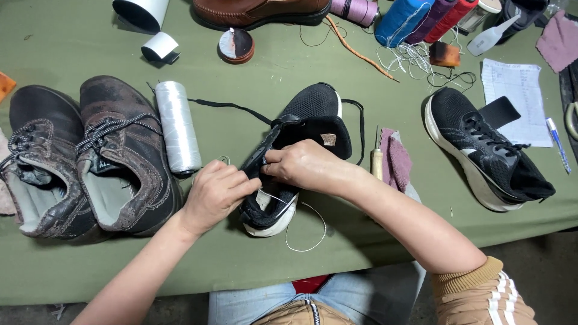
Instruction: Repairing the heel of a sneaker by sewing the material and then threading the laces.
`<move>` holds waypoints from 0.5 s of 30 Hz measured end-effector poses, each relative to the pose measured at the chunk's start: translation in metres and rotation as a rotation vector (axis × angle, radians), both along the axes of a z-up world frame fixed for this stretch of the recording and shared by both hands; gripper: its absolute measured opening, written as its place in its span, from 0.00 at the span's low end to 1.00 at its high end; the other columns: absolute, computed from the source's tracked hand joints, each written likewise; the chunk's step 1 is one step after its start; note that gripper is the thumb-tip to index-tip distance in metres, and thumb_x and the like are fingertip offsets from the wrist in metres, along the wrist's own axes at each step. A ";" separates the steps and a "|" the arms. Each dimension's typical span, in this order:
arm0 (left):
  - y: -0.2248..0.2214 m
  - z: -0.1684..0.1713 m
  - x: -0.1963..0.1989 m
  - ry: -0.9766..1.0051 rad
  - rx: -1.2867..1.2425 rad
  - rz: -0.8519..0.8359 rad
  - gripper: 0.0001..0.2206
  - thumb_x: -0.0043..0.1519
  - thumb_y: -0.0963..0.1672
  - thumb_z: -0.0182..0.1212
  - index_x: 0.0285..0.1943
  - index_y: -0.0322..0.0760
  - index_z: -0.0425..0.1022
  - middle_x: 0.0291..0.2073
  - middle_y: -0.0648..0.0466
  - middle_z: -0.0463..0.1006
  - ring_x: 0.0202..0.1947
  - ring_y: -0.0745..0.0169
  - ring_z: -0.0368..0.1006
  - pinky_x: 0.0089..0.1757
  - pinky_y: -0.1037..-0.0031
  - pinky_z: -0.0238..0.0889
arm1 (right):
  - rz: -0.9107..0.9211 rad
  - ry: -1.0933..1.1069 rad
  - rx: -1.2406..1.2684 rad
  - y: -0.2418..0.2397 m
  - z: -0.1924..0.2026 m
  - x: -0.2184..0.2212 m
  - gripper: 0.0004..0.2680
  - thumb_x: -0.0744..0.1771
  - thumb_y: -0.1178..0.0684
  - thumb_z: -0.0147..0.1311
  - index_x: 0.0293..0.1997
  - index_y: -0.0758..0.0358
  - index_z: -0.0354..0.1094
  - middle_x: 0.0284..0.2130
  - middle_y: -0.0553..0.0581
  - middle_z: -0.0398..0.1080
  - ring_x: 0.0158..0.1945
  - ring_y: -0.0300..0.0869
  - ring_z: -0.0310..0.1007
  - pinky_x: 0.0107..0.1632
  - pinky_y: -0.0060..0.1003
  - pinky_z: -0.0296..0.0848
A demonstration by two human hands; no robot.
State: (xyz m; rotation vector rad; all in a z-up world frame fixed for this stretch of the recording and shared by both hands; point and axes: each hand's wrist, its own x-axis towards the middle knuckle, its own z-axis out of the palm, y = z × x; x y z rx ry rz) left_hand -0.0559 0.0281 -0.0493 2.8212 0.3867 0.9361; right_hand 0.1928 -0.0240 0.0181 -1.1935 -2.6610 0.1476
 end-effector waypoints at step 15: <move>0.009 -0.002 0.011 -0.103 -0.215 0.054 0.09 0.70 0.48 0.54 0.53 0.52 0.80 0.21 0.65 0.71 0.25 0.65 0.72 0.39 0.73 0.66 | 0.011 -0.002 -0.074 0.007 -0.014 0.002 0.05 0.68 0.48 0.56 0.39 0.54 0.70 0.34 0.47 0.65 0.33 0.51 0.78 0.33 0.45 0.77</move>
